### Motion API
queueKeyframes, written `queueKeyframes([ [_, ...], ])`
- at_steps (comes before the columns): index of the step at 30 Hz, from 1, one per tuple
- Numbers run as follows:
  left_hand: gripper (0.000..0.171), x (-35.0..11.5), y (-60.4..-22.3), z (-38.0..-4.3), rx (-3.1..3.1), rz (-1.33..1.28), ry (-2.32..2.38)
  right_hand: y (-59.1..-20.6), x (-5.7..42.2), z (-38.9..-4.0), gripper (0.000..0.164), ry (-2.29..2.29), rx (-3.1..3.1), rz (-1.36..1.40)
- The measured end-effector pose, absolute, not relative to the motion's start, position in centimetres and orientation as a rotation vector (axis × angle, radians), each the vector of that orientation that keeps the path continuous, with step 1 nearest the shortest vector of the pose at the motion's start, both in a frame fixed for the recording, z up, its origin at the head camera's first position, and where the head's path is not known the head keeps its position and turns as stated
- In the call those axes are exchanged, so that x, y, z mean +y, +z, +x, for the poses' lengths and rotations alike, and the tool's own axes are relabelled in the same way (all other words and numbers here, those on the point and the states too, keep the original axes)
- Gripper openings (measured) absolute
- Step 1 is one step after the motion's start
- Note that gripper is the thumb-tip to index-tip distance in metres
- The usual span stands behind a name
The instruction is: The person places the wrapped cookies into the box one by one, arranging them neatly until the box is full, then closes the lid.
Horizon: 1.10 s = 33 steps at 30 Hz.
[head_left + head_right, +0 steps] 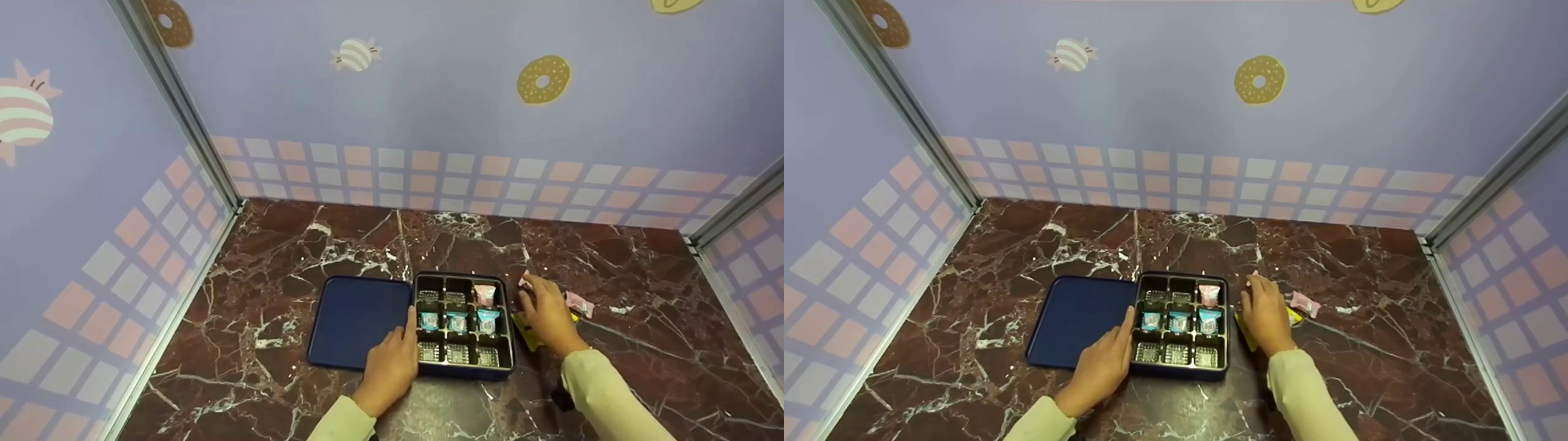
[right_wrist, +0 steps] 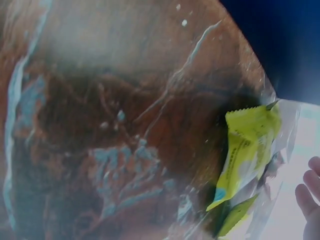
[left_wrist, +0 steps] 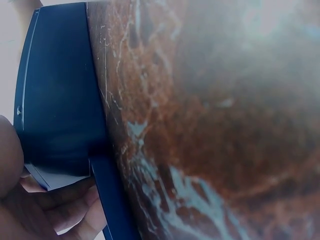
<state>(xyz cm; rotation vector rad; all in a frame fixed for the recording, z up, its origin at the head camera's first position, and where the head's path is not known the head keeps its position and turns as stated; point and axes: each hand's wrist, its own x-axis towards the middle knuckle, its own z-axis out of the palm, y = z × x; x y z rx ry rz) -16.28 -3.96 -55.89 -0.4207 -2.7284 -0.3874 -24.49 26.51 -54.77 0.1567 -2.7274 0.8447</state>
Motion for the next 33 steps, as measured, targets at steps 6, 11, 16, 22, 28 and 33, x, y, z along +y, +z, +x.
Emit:
queueKeyframes([
  [6, 0.055, -3.96, -55.86, -16.24, -2.741, -0.427, -0.395, -55.22, 27.08, -24.52, 0.043, 0.762, -2.787, 0.15],
  [11, 0.058, -4.03, -55.81, -16.29, -2.752, -0.437, -0.403, -55.39, 27.12, -24.59, 0.05, 0.614, -2.878, 0.206],
  [16, 0.059, -4.07, -55.81, -16.25, -2.754, -0.446, -0.406, -55.6, 27.03, -24.53, 0.054, 0.514, -2.948, 0.262],
  [22, 0.06, -4.04, -55.8, -16.3, -2.766, -0.435, -0.411, -55.8, 27.02, -24.24, 0.054, 0.481, -3.003, 0.235],
  [28, 0.062, -3.98, -55.7, -16.37, -2.828, -0.427, -0.453, -55.37, 27.08, -24.11, 0.044, 0.512, -2.942, 0.202],
  [33, 0.061, -3.91, -55.68, -16.36, -2.822, -0.422, -0.46, -55.22, 26.84, -24.09, 0.036, 0.525, -2.864, 0.182],
])
